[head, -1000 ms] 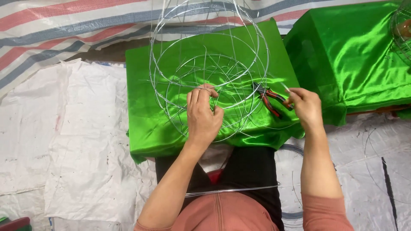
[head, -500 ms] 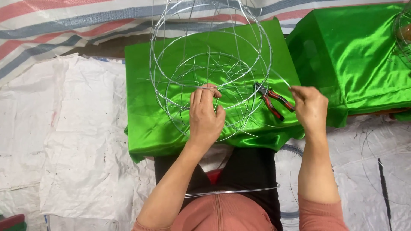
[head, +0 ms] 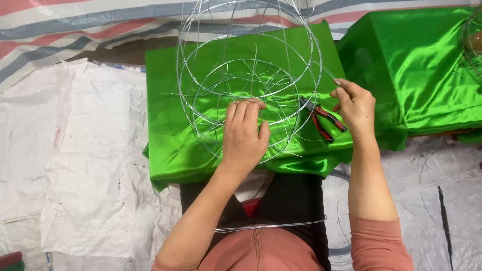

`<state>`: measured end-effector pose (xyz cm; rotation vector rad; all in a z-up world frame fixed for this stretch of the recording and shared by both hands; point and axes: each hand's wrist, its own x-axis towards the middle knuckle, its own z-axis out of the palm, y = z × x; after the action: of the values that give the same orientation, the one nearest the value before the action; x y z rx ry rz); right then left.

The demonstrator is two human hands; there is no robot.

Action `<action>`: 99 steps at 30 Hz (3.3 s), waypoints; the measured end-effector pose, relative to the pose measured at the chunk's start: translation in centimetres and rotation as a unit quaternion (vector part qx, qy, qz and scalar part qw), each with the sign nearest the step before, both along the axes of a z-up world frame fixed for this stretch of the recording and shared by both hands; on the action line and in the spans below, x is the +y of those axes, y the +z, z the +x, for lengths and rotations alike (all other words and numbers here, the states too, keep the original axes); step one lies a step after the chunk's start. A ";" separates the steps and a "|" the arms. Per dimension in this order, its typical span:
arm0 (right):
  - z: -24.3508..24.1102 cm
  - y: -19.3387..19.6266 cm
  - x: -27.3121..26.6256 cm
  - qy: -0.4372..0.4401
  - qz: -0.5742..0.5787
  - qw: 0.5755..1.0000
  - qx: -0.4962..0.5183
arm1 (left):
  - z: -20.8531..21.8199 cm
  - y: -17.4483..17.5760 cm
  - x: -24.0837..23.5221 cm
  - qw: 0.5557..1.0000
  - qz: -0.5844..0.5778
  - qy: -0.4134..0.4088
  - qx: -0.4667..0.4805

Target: Assembling a wire frame by manually joining and securing metal wires with pliers.

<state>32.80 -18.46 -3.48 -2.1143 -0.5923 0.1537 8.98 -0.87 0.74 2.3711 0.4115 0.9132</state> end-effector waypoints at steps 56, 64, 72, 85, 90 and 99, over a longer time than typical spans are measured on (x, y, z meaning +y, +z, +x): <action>-12.0 -28.8 11.5 -0.072 0.363 0.754 0.543 | -3.8 2.5 2.4 0.993 0.024 -0.061 0.098; -15.3 -15.3 9.7 -0.027 0.267 0.804 0.530 | 0.2 -0.1 6.2 0.982 -0.029 -0.006 0.187; -17.0 -7.4 4.8 0.161 -0.053 0.978 0.125 | 0.8 1.4 6.5 0.970 -0.062 -0.030 0.234; -16.5 -2.7 10.6 0.055 0.295 0.954 0.002 | 0.8 1.5 6.4 0.987 -0.111 -0.064 0.102; -17.1 -3.6 12.6 0.010 0.407 0.907 0.113 | 0.4 1.8 5.6 0.988 -0.129 -0.037 0.072; -18.4 -3.0 13.7 -0.009 0.411 0.907 0.085 | 0.3 2.7 5.1 0.984 -0.137 0.004 0.114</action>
<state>14.38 -4.81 -6.47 -1.2676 -0.4250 0.0561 9.24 4.19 3.41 2.2242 0.5949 0.5489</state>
